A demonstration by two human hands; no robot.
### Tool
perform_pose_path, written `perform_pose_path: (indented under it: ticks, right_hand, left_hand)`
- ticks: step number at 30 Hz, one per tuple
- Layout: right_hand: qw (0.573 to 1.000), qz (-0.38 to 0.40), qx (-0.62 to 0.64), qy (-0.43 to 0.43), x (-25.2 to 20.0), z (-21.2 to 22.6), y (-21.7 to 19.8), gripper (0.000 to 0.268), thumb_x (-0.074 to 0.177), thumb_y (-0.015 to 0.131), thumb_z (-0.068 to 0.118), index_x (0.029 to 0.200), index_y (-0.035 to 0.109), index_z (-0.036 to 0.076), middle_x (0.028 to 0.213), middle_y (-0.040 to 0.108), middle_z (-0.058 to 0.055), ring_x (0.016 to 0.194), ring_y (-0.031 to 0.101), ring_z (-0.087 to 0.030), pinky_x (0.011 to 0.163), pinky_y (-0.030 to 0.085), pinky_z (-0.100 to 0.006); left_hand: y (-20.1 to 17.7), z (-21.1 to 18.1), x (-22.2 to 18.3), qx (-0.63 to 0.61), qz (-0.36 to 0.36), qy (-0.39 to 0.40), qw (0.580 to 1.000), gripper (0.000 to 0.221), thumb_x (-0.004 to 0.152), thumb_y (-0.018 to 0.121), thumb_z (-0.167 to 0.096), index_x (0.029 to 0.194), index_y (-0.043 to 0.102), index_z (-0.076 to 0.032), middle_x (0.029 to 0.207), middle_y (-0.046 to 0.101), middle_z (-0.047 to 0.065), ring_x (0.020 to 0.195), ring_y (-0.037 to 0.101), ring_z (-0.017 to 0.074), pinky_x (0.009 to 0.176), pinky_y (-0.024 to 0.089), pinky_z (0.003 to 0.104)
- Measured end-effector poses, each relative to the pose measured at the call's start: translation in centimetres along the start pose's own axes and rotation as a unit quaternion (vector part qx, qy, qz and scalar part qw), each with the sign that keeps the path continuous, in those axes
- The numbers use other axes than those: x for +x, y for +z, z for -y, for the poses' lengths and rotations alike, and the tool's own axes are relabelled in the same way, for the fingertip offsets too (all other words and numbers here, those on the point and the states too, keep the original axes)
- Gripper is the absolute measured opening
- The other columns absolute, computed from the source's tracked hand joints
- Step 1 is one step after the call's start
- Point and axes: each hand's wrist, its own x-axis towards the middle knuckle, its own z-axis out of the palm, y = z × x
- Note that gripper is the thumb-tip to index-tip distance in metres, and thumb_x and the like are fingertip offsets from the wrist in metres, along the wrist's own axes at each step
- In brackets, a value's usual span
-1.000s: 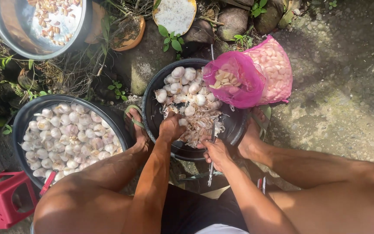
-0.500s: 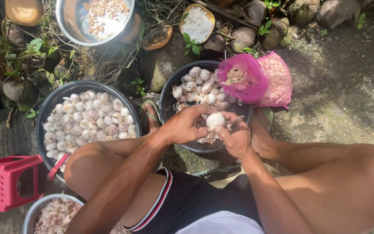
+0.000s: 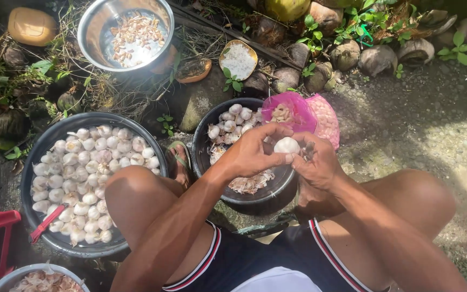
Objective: Peeling garlic cloves by hand and with a small knife, placing the peeled cloves into a pink bag.
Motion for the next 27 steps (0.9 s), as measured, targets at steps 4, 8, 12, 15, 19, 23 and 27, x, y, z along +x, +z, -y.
perform_pose_path:
  ticks: [4,8,12,15,19,23,27]
  right_hand:
    - [0.998,0.014,0.001,-0.064,2.3,0.1,0.9,0.028,0.079,0.076,0.015,0.103,0.074,0.001,0.072,0.067,-0.014,0.066,0.063,-0.016,0.054,0.054,-0.029]
    - [0.997,0.01,0.071,0.041,4.2,-2.1,1.2,0.042,0.082,0.074,0.008,0.123,0.071,-0.002,0.079,0.069,-0.017,0.072,0.062,-0.015,0.061,0.055,-0.028]
    - [0.985,0.018,0.103,0.14,4.1,-4.0,2.0,0.041,0.084,0.073,0.009,0.123,0.069,-0.003,0.087,0.071,-0.016,0.075,0.063,-0.017,0.061,0.056,-0.031]
    - [0.974,0.004,0.124,0.191,3.5,-4.6,4.4,0.041,0.088,0.062,0.008,0.126,0.061,-0.009,0.085,0.064,-0.021,0.072,0.061,-0.024,0.056,0.053,-0.037]
    - [0.982,-0.001,0.036,0.184,2.8,-8.4,4.9,0.044,0.085,0.064,0.027,0.123,0.073,0.006,0.084,0.073,-0.018,0.074,0.066,-0.025,0.065,0.056,-0.043]
    - [0.987,-0.024,-0.015,0.156,2.6,-6.0,6.0,0.031,0.086,0.061,0.026,0.108,0.076,0.01,0.079,0.072,-0.019,0.074,0.067,-0.028,0.071,0.056,-0.047]
    - [0.988,-0.035,0.013,0.149,3.6,-6.1,5.7,0.028,0.085,0.057,0.021,0.1,0.078,0.011,0.072,0.069,-0.01,0.07,0.062,-0.021,0.067,0.055,-0.041]
  left_hand:
    - [0.4,0.7,0.1,-0.01,-0.049,0.004,0.999,0.054,0.084,0.08,-0.014,0.135,0.064,-0.012,0.109,0.063,0.018,0.083,0.074,0.0218,0.068,0.066,0.034]
    - [0.1,0.5,0.2,0.106,-0.134,0.04,0.984,0.045,0.086,0.073,-0.024,0.129,0.067,-0.012,0.114,0.068,0.025,0.111,0.07,0.0408,0.094,0.056,0.05]
    - [-0.6,1.6,0.1,0.131,-0.131,-0.007,0.983,0.047,0.085,0.079,-0.025,0.125,0.067,-0.003,0.107,0.068,0.025,0.088,0.073,0.0351,0.075,0.059,0.046]
    - [-1.2,3.1,0.4,0.148,-0.127,-0.061,0.979,0.046,0.087,0.076,-0.029,0.125,0.068,-0.003,0.106,0.069,0.021,0.079,0.073,0.0297,0.066,0.058,0.043]
    - [0.4,2.8,1.7,0.124,-0.158,-0.076,0.977,0.052,0.095,0.064,-0.049,0.123,0.066,-0.004,0.103,0.068,0.022,0.086,0.072,0.0362,0.076,0.056,0.048]
    - [2.3,3.8,2.0,0.132,-0.248,-0.065,0.958,0.047,0.107,0.043,-0.046,0.111,0.059,-0.003,0.1,0.066,0.025,0.102,0.069,0.0483,0.09,0.053,0.057]
    - [1.6,4.0,3.0,0.128,-0.271,-0.029,0.954,0.043,0.109,0.044,-0.044,0.101,0.061,-0.006,0.094,0.066,0.02,0.102,0.07,0.0418,0.09,0.054,0.053]
